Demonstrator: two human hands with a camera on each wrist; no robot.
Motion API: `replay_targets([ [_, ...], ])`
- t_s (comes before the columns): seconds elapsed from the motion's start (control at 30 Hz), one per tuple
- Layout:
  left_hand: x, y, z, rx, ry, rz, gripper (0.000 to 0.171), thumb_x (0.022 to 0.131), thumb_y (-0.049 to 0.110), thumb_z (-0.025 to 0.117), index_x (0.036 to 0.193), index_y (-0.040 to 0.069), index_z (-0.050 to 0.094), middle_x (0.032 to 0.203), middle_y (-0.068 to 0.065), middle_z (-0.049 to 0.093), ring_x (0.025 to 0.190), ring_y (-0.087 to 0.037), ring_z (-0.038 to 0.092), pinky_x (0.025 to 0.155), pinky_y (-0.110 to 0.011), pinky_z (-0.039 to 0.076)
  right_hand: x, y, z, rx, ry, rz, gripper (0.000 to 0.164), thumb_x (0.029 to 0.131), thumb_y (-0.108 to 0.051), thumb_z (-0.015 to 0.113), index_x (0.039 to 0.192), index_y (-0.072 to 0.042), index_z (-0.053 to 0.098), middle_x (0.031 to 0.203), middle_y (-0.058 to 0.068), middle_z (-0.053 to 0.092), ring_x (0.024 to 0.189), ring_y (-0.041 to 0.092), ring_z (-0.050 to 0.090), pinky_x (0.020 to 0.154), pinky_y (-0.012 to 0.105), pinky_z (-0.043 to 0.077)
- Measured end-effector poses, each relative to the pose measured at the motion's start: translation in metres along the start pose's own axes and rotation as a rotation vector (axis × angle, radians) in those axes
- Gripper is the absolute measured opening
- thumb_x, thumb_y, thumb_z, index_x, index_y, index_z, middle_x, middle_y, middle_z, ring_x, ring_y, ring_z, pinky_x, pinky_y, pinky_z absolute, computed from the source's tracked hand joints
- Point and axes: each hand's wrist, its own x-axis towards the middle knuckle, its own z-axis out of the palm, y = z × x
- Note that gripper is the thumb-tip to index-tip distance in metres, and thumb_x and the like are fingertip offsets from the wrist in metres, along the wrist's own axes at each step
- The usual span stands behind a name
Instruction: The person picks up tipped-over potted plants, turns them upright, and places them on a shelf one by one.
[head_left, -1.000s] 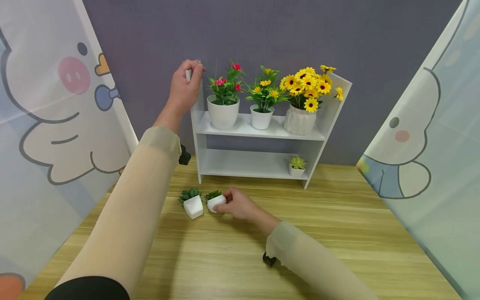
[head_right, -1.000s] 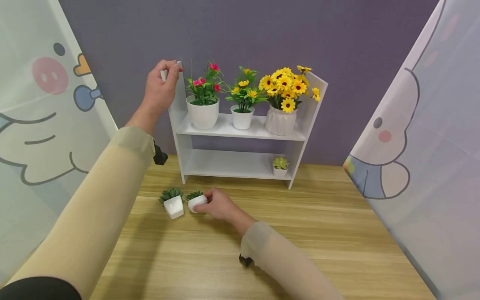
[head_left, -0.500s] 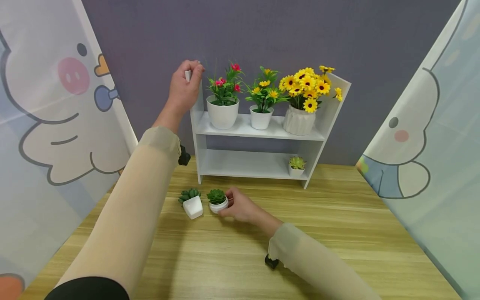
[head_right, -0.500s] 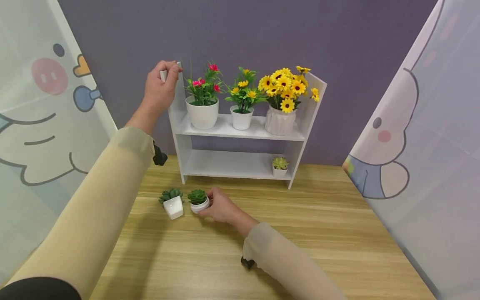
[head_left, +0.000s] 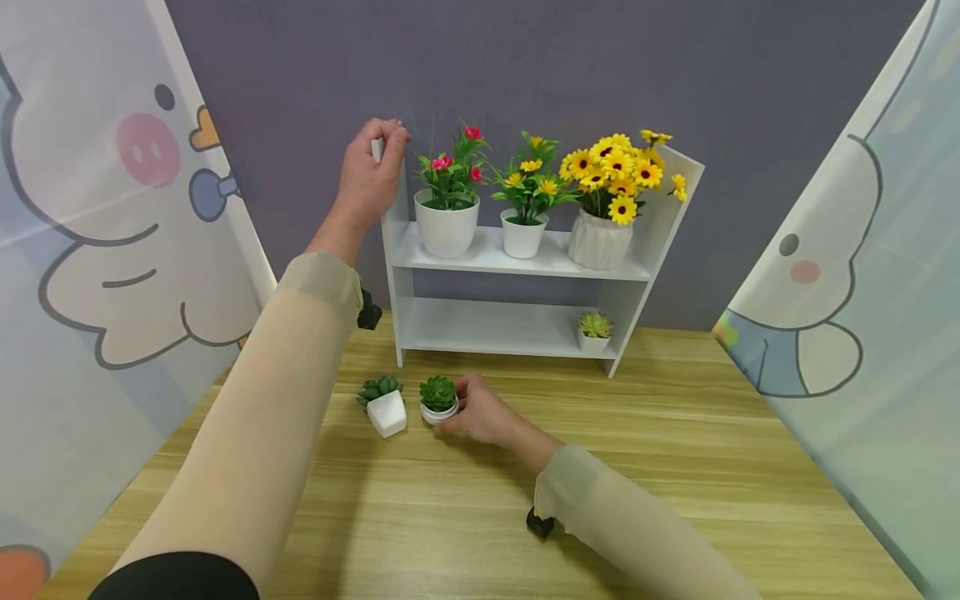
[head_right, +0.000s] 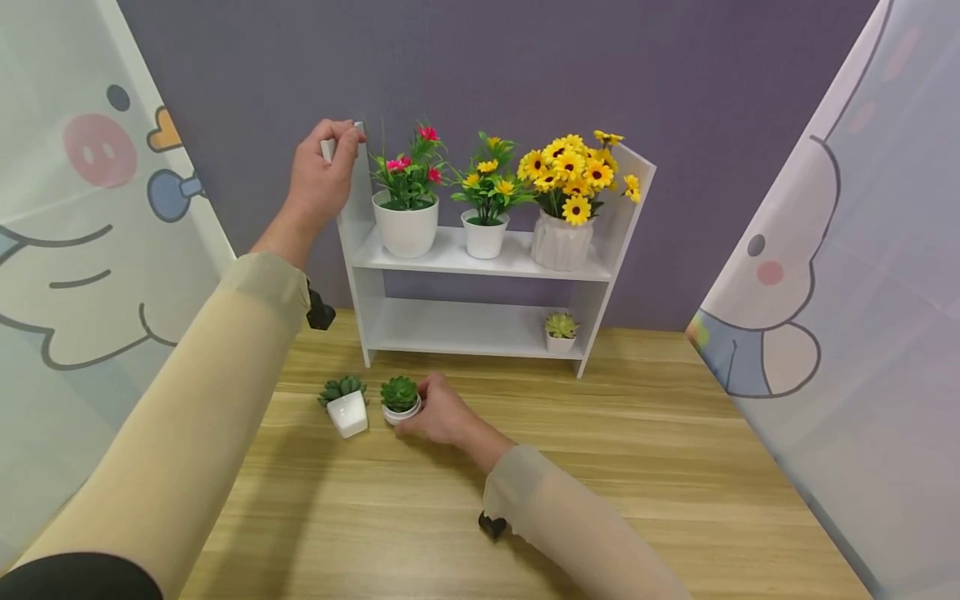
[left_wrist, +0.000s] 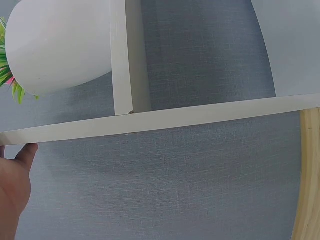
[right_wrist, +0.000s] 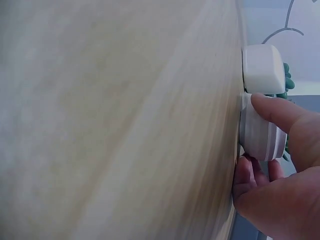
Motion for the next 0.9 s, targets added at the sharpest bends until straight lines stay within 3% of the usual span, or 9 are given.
replay_targets([
  [0.23, 0.000, 0.000, 0.000, -0.005, -0.002, -0.007, 0.023, 0.115, 0.032, 0.057, 0.094, 0.024, 0.055, 0.152, -0.013, 0.064, 0.157, -0.014, 0.048, 0.129, -0.029, 0.038, -0.001, 0.001, -0.002, 0.024, -0.030, 0.023, 0.085, 0.086, -0.017, 0.096, 0.150, 0.003, 0.043, 0.135, 0.020, 0.063, 0.122, 0.030, 0.064, 0.108, 0.048, 0.056],
  [0.47, -0.002, 0.001, 0.000, 0.017, -0.005, -0.018, 0.023, 0.115, 0.034, 0.057, 0.095, 0.023, 0.055, 0.156, -0.011, 0.062, 0.157, -0.014, 0.048, 0.129, -0.030, 0.038, -0.001, 0.007, -0.008, 0.067, -0.057, -0.019, 0.072, 0.089, -0.014, 0.093, 0.150, 0.000, 0.057, 0.129, 0.014, 0.069, 0.112, 0.021, 0.064, 0.090, 0.032, 0.057],
  [0.73, -0.002, 0.000, -0.001, 0.021, 0.005, -0.016, 0.023, 0.115, 0.034, 0.058, 0.097, 0.020, 0.058, 0.161, -0.011, 0.058, 0.157, -0.015, 0.049, 0.129, -0.029, 0.039, 0.001, 0.011, -0.024, 0.091, 0.033, -0.043, 0.064, 0.089, -0.019, 0.093, 0.144, -0.005, 0.064, 0.138, 0.015, 0.069, 0.116, 0.026, 0.069, 0.089, 0.034, 0.060],
  [0.9, -0.002, 0.000, -0.001, 0.028, 0.005, -0.006, 0.023, 0.114, 0.034, 0.058, 0.096, 0.020, 0.058, 0.160, -0.011, 0.059, 0.156, -0.016, 0.050, 0.128, -0.030, 0.039, 0.005, 0.015, -0.046, 0.121, 0.121, -0.057, 0.064, 0.093, -0.020, 0.091, 0.150, -0.009, 0.064, 0.148, 0.018, 0.066, 0.099, 0.027, 0.076, 0.078, 0.035, 0.064],
])
